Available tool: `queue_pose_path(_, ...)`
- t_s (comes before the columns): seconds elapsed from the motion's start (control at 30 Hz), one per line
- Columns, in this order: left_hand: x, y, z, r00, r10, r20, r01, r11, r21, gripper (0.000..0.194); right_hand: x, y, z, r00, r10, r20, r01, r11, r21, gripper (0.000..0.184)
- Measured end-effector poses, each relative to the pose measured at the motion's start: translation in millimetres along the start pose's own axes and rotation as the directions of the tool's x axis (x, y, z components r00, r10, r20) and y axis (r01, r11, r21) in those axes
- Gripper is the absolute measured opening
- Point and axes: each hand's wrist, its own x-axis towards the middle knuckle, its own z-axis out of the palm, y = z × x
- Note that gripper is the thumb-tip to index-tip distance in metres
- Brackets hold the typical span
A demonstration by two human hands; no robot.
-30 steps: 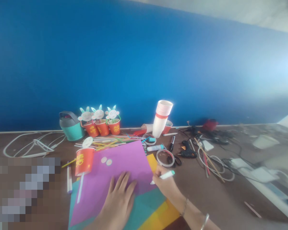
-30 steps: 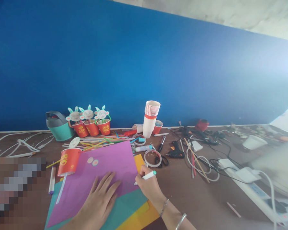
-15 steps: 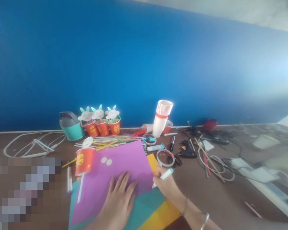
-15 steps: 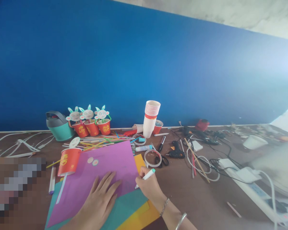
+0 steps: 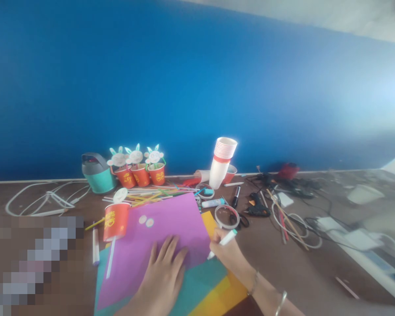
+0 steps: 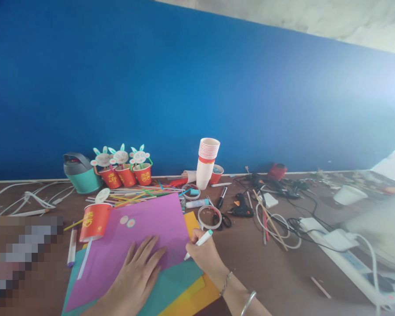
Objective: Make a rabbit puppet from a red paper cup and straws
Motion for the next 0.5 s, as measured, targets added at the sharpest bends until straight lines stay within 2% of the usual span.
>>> queue_pose_path(0.5, -0.8, -0.7, 0.2, 1.000, 0.012, -0.018, -0.012, 1.000, 0.003, 0.042, 0.3, 2.4, 1.5, 1.000, -0.022, 0.011, 0.023, 0.999, -0.041, 0.018)
